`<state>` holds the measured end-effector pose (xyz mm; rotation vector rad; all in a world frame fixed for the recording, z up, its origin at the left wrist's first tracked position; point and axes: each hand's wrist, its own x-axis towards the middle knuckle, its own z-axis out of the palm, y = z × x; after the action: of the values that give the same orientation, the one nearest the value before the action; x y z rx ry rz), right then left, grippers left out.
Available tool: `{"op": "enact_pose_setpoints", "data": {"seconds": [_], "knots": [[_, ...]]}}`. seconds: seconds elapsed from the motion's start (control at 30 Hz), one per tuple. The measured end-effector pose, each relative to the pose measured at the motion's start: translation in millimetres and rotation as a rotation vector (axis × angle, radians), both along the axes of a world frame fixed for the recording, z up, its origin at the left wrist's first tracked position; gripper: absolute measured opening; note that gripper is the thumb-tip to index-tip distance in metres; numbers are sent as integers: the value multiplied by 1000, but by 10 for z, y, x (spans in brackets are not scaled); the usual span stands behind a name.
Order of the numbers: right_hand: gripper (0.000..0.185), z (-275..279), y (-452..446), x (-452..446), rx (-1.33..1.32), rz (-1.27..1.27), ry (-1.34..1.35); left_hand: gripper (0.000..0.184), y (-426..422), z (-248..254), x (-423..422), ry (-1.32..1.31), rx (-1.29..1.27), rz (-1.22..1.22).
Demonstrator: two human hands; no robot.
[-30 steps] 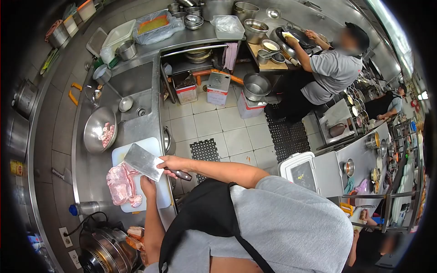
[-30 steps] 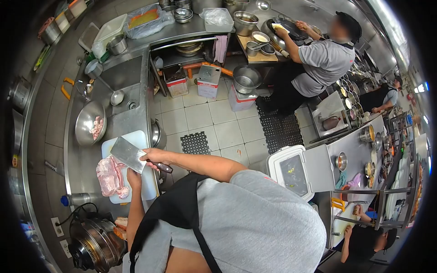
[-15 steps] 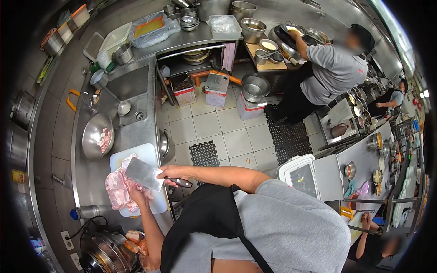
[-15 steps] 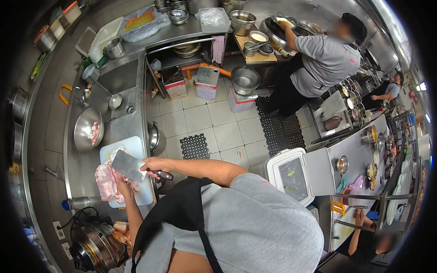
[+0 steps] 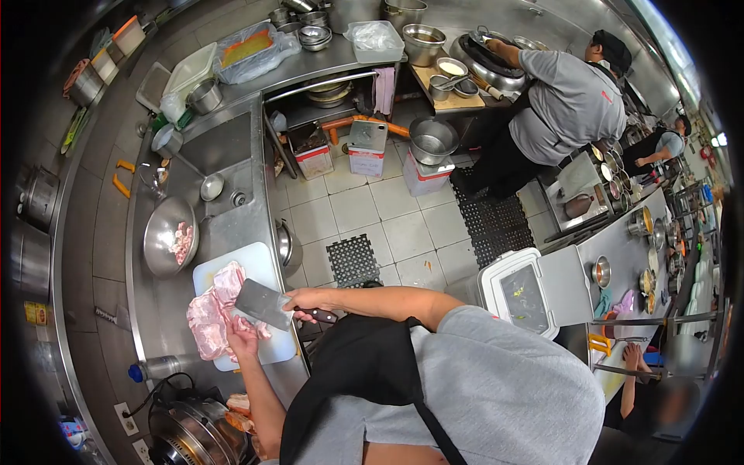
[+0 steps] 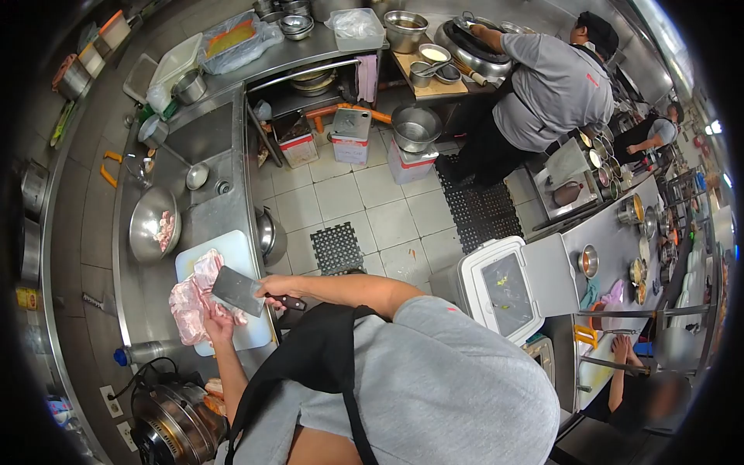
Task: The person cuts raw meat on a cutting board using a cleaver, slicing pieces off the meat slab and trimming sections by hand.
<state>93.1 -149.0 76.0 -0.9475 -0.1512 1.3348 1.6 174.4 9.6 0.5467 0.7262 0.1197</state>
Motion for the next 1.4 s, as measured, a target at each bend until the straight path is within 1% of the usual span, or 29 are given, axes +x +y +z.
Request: {"op": "enact_pose_setpoints", "data": {"seconds": [0.03, 0.1, 0.13, 0.23, 0.27, 0.3, 0.33, 0.37, 0.4, 0.47, 0.5, 0.53, 0.57, 0.63, 0.73, 0.83, 0.9, 0.93, 0.97, 1.03, 1.07, 1.13, 1.2, 1.3, 1.4], "knots": [[18, 87, -98, -7, -28, -31, -6, 30, 16, -43, 1, 33, 61, 1], [24, 285, -394, 18, -85, -96, -21, 28, -21, -172, 13, 102, 660, -212], [30, 323, -560, 38, -96, -130, -59, 28, -83, -182, 31, 132, 962, -319], [27, 245, -1131, 74, -228, -251, -193, 28, -354, -114, -60, 192, 1297, -554], [26, 309, -1368, 48, -248, -326, -199, 29, -365, -141, -56, 175, 1341, -550], [30, 125, -1587, 36, -288, -391, -229, 28, -291, -294, -91, 122, 1457, -551], [36, 142, -1831, -5, -304, -460, -265, 28, -186, -484, -109, 63, 1571, -543], [31, 103, -2061, -69, -365, -526, -299, 27, -146, -565, -51, 1, 1687, -531], [27, 8, -2284, -133, -425, -592, -334, 25, -273, -424, -68, 128, 1751, -509], [27, -234, -2690, -278, -586, -712, -343, 27, -378, -320, -74, 215, 1867, -510], [27, -253, -2862, -365, -697, -749, -386, 28, -461, -258, -97, 264, 1923, -509], [27, -297, -3018, -469, -809, -785, -425, 34, -600, -128, -117, 360, 2053, -533], [27, -375, -3190, -535, -879, -814, -426, 35, -675, -124, -77, 397, 2062, -498], [26, -789, -3486, -697, -1014, -867, -419, 38, -737, -137, -145, 480, 2083, -428], [26, -1281, -3829, -889, -1256, -880, -431, 38, -743, -258, -138, 598, 2093, -372], [29, -1635, -4011, -1091, -1497, -866, -534, 39, -708, -437, 65, 731, 2145, -346], [33, -1768, -4082, -1222, -1563, -841, -470, 37, -715, -511, 218, 887, 2154, -317], [35, -1795, -4153, -1209, -1590, -825, -439, 37, -736, -501, 222, 835, 2175, -291], [36, -1720, -4240, -1175, -1561, -799, -348, 36, -750, -507, 237, 783, 2198, -262], [39, -1648, -4330, -1283, -1487, -726, -156, 35, -758, -544, 242, 800, 2252, -214], [42, -1635, -4389, -1310, -1479, -651, -144, 36, -744, -560, 254, 793, 2243, -197], [39, -1602, -4454, -1384, -1503, -642, -127, 33, -675, -673, 204, 670, 2332, -68], [36, -1760, -4528, -1427, -1510, -632, -124, 31, -598, -811, 237, 537, 2409, 78], [37, -1652, -4580, -1460, -1506, -662, -68, 31, -502, -868, 293, 442, 2471, 28], [40, -1667, -4625, -1453, -1563, -653, -62, 32, -437, -874, 111, 345, 2555, -73]]}}
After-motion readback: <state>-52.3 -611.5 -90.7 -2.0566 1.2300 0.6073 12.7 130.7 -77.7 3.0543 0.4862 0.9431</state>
